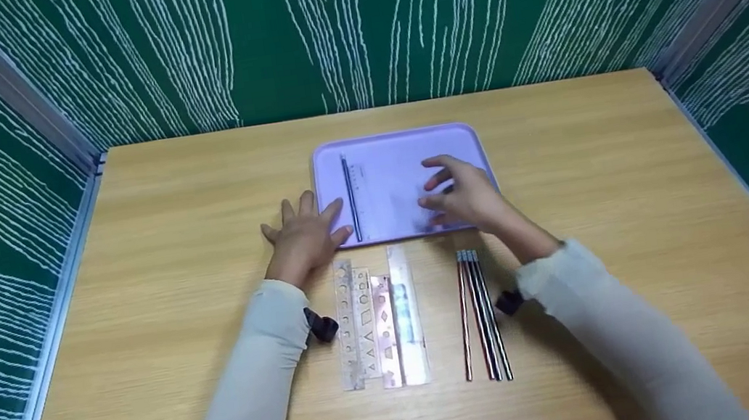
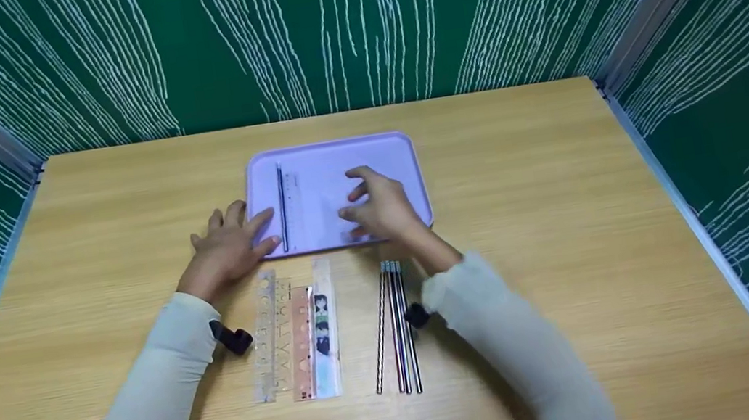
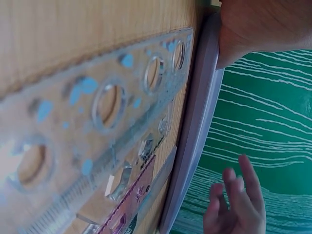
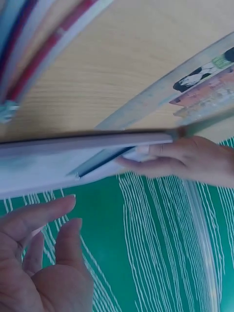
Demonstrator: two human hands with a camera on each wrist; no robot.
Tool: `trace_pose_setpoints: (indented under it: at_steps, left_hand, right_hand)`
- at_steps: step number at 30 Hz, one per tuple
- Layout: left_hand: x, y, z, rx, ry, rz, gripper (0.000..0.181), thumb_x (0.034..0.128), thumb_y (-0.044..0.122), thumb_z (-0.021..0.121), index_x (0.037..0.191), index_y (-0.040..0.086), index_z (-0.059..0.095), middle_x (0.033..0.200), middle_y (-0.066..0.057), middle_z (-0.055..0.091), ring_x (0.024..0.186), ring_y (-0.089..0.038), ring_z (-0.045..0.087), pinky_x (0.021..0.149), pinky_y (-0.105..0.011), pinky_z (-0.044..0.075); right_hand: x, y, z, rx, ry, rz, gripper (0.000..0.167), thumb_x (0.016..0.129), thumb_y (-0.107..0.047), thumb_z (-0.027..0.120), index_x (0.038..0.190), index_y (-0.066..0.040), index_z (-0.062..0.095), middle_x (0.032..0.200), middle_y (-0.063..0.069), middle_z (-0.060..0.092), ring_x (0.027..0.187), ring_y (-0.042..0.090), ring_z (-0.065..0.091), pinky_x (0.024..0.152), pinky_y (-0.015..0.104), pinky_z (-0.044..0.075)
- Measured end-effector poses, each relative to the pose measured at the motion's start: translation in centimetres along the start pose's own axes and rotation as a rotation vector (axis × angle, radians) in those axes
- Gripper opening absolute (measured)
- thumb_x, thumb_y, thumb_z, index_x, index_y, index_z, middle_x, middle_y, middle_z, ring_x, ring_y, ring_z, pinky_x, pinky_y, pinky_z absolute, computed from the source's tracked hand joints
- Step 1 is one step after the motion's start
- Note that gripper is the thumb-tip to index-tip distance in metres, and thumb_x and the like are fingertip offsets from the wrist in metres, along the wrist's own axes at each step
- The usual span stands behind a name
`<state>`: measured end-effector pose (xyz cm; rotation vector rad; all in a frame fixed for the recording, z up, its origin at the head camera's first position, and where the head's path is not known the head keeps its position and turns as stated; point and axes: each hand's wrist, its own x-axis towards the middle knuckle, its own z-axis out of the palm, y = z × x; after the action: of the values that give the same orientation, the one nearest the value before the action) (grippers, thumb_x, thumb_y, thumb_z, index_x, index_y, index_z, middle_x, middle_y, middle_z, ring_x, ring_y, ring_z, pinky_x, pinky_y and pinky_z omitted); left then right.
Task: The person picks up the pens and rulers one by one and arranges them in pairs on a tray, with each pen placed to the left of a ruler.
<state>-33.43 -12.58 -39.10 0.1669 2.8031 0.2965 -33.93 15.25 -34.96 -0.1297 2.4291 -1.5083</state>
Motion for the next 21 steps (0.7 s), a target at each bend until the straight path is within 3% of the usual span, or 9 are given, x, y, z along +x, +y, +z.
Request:
trace_pose_setpoints:
  at_steps: [3,9,12,21]
  left_hand:
    - [-0.1,0.0,0.1,0.001,-0.002,-0.008,0.066,0.1011,0.066,0.042,0.161,0.047,0.022,0.171,-0.012,0.008,0.155,-0.054,0.0,0.106,-0.089,0.009]
    - [-0.2,0.0,0.2,-0.007,-0.015,-0.001,0.066,0.1016,0.065,0.042,0.161,0.046,0.021,0.171,-0.013,0.008,0.154,-0.055,-0.001,0.105,-0.09,0.01]
    - [-0.3,0.0,0.1,-0.01,-0.021,0.003,0.066,0.1017,0.065,0.042,0.161,0.045,0.021,0.171,-0.013,0.006,0.154,-0.055,-0.002,0.105,-0.09,0.009]
    - [-0.2,0.1,-0.1,-0.021,-0.036,-0.002,0.067,0.1011,0.065,0.043,0.161,0.046,0.02,0.172,-0.012,0.003,0.155,-0.054,-0.004,0.106,-0.09,0.007]
  right_hand:
    - [-1.7,0.4,-1.0,0.056,-0.018,0.008,0.069,0.095,-0.009,0.072,0.155,-0.012,0.038,0.13,0.023,0.055,0.109,0.04,0.066,0.079,0.043,0.065]
    - [-4.8,1.4,-2.2,0.074,-0.017,0.022,0.066,0.097,-0.024,0.071,0.152,-0.014,0.036,0.127,0.017,0.054,0.109,0.042,0.065,0.079,0.043,0.065]
    - [-6.1,2.3,-2.5,0.094,-0.032,0.016,0.068,0.096,-0.02,0.073,0.151,-0.01,0.035,0.128,0.022,0.054,0.108,0.046,0.065,0.077,0.046,0.065]
    - [-9.4,4.7,-2.2,0.078,-0.032,0.043,0.074,0.09,-0.009,0.077,0.15,-0.004,0.034,0.128,0.026,0.053,0.094,0.04,0.07,0.072,0.049,0.064]
